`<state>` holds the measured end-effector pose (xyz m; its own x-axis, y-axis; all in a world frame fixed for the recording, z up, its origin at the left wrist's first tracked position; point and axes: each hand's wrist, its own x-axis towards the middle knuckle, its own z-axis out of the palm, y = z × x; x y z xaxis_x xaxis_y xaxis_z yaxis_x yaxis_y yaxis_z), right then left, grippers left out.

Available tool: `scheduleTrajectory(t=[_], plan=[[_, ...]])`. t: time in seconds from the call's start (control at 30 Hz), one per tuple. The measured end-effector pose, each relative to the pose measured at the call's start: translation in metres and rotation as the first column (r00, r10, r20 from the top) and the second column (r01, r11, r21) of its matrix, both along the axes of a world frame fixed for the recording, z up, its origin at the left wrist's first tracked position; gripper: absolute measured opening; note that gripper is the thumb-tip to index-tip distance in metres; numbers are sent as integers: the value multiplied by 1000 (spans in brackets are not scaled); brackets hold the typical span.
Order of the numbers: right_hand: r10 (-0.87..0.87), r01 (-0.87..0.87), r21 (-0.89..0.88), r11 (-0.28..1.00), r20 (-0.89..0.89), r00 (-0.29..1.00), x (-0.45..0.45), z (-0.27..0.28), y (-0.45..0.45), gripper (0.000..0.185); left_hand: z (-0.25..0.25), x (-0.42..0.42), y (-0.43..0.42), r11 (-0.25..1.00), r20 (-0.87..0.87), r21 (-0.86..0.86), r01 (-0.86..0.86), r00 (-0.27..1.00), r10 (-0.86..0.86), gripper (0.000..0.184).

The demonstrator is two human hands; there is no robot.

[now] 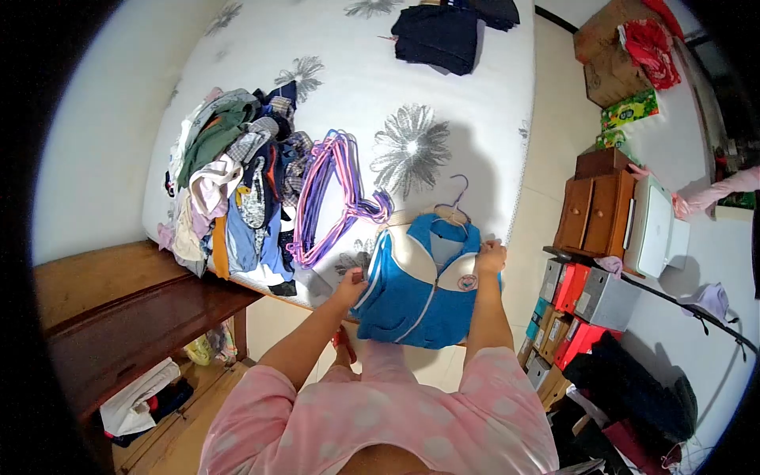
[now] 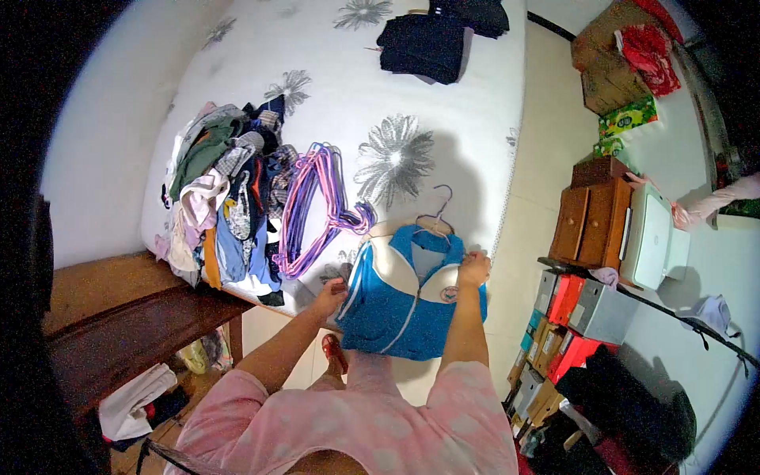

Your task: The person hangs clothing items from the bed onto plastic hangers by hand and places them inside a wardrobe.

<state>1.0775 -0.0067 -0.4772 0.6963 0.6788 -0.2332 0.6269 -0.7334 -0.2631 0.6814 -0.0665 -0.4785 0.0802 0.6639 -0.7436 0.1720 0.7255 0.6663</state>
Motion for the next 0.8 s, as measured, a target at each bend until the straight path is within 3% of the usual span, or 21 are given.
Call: scheduleTrajectory(t=[0.03,0.07,0.1,0.23,0.4,0.47,0.57,0.67,0.7,0.8], plan=[[4,-4,80,997,10,1000,-5,6,4,17,4,-10,-1,997,122,-13,-80,989,81,46],[7,-10,159,987,20,1000,-11,12,7,17,7,-18,-1,995,99,-12,-95,990,96,44],[128,-131,298,945,28,991,-17,14,8,13,11,-27,-1,994,76,-11,-110,991,110,42],[322,-125,535,835,-292,900,-71,25,24,11,27,-64,2,980,123,76,-186,977,176,29],[395,-155,417,896,-586,707,-169,21,36,15,66,-90,23,969,84,-53,-242,966,246,22],[318,-89,321,943,-789,526,-214,44,38,15,62,-101,23,979,88,-44,-201,975,204,21],[161,-3,174,985,-910,382,-263,35,39,17,60,-119,22,988,171,-47,-149,973,155,21],[166,27,192,981,-904,393,-298,13,46,18,78,-133,24,990,192,-77,-115,973,128,22],[33,158,100,982,-925,378,-312,6,50,22,88,-139,26,991,214,-66,-115,969,126,22],[4,181,113,977,-856,516,-336,-10,59,26,85,-164,20,983,285,-63,-171,941,182,22]])
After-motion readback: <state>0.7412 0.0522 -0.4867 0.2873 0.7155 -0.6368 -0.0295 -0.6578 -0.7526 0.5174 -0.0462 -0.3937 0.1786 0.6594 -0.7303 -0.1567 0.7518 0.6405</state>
